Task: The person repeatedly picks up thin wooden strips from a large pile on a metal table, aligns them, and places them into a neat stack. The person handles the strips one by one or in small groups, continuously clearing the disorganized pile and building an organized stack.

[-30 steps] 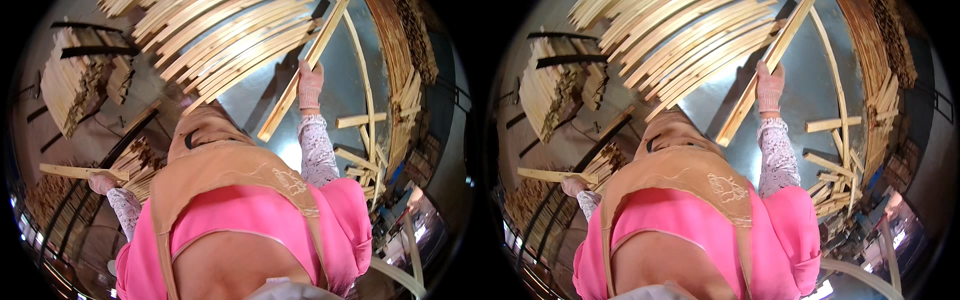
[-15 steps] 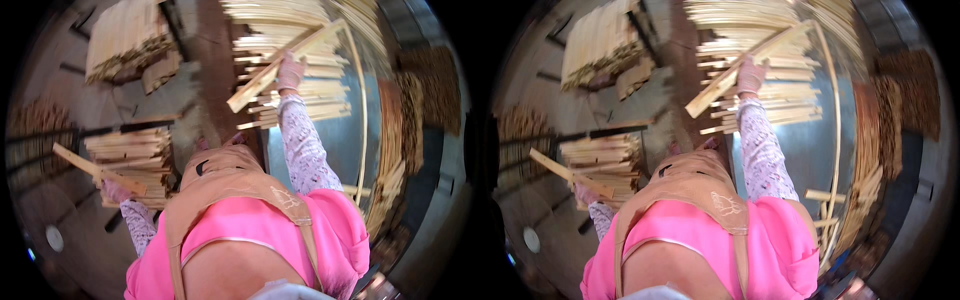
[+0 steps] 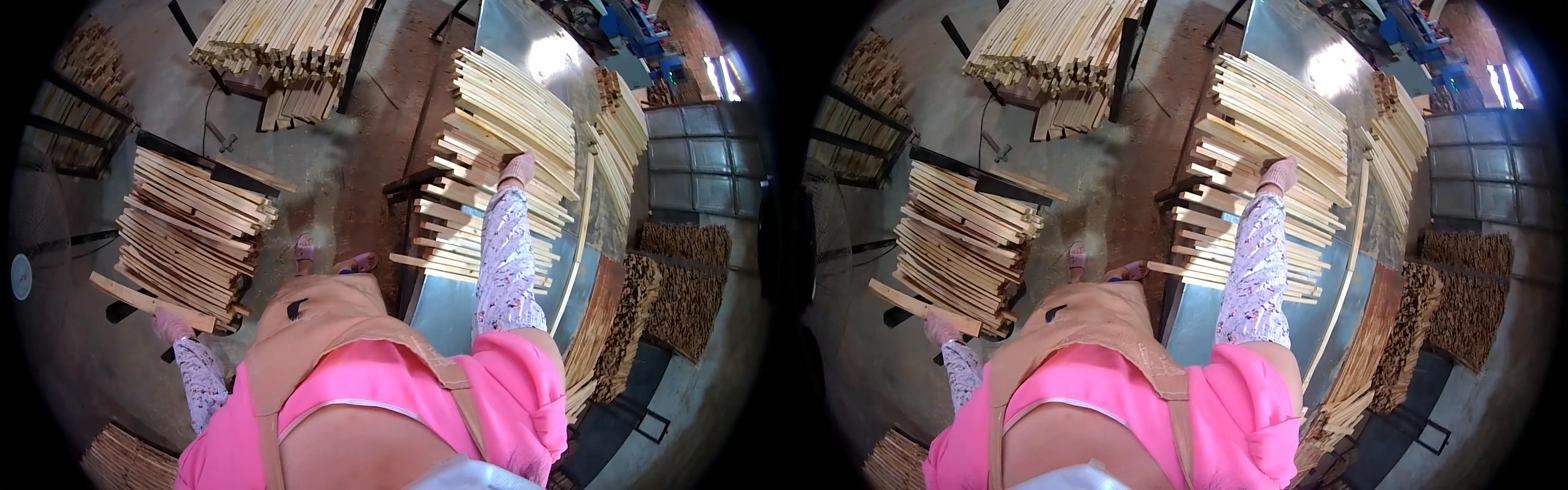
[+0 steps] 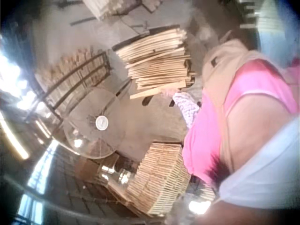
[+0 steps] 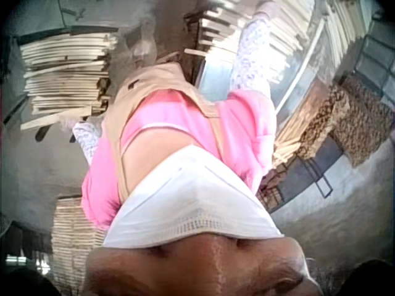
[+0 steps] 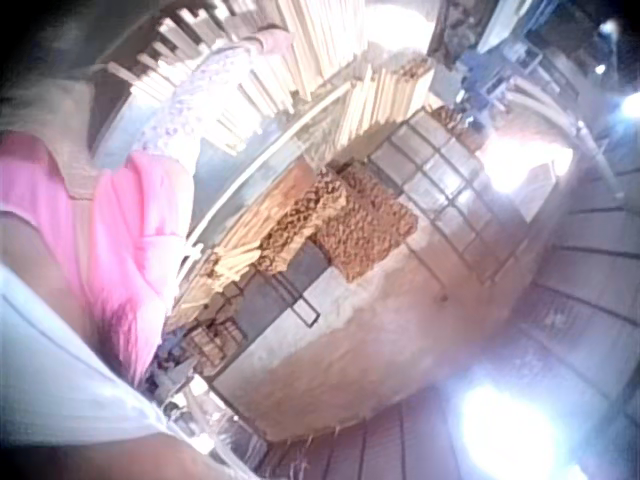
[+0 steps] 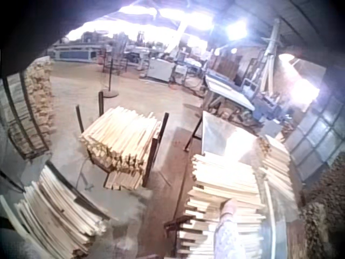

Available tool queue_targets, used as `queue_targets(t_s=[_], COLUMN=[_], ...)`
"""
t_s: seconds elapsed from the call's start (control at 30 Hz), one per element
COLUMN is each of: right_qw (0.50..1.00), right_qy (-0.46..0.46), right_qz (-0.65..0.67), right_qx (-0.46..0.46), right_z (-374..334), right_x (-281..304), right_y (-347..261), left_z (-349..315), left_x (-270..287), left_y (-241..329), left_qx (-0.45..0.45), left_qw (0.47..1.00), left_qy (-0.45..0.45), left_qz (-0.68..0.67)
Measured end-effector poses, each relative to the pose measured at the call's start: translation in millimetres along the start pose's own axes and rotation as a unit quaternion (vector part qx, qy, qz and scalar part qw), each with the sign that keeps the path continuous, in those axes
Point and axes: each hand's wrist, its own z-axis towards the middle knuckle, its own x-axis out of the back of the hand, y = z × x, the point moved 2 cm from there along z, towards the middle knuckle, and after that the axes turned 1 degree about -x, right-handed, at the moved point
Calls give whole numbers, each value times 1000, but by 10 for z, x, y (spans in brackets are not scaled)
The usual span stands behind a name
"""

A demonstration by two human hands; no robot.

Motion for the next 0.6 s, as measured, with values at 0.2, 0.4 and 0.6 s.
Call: queue_targets(t_s=[0.2,0.4,0.6], right_qw=[429,605,948], right_qy=[31,-121,-186], right_qz=[-770,-715,-257], right_qx=[471,330,38], right_z=[1253,706,508], right_x=[-298,-407,-373], right_y=[-628,-461,-327], left_z=[-146,-686,-819], left_x=[-763,-1084,-1953], left_y=[-163,-103,586], left_qx=[-51,-51,-25], left_qw=[993,987,989], left_qy=[-33,140,105], left_qz=[-104,-67,96])
